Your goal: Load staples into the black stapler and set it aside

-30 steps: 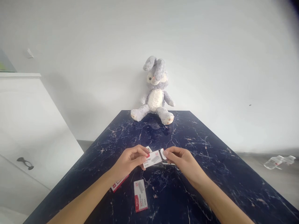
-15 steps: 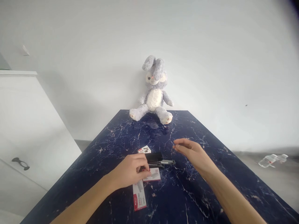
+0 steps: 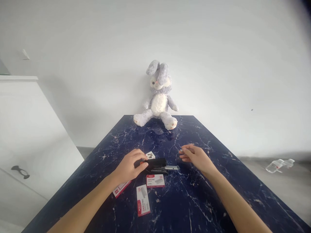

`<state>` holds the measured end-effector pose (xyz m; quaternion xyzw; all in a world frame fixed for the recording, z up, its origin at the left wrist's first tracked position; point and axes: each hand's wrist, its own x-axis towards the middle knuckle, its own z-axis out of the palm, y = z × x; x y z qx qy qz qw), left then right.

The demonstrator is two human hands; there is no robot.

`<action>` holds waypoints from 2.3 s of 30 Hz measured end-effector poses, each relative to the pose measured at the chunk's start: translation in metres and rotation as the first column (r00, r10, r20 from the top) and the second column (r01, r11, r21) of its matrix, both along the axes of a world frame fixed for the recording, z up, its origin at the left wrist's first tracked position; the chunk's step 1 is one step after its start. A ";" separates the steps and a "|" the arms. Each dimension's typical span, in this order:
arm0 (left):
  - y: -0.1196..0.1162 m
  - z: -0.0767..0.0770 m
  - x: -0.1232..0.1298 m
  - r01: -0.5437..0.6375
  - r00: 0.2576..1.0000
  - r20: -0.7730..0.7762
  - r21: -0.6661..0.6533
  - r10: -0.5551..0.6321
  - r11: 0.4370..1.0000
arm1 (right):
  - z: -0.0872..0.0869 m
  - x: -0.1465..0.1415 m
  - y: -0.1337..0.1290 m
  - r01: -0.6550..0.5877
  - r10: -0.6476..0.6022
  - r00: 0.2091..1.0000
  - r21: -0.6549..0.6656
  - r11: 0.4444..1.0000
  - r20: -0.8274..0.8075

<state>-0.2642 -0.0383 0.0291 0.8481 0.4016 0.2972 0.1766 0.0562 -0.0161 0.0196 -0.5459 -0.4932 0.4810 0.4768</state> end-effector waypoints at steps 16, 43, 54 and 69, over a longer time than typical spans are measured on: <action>0.008 -0.004 -0.009 -0.046 0.982 -0.181 0.015 0.048 0.999 | 0.014 -0.014 -0.016 -0.312 0.225 0.849 0.110 0.944 0.479; 0.006 0.006 -0.014 -0.104 0.980 -0.185 -0.147 0.076 0.984 | -0.005 -0.041 -0.025 -0.326 0.116 0.629 0.125 0.937 0.769; 0.007 0.005 -0.013 -0.164 0.974 -0.189 -0.210 0.125 0.964 | 0.007 -0.095 -0.069 -0.209 0.189 0.917 0.019 0.978 0.353; 0.009 0.001 -0.014 -0.173 0.973 -0.194 -0.242 0.127 0.955 | 0.022 -0.082 -0.075 -0.224 0.212 0.559 -0.100 0.969 0.802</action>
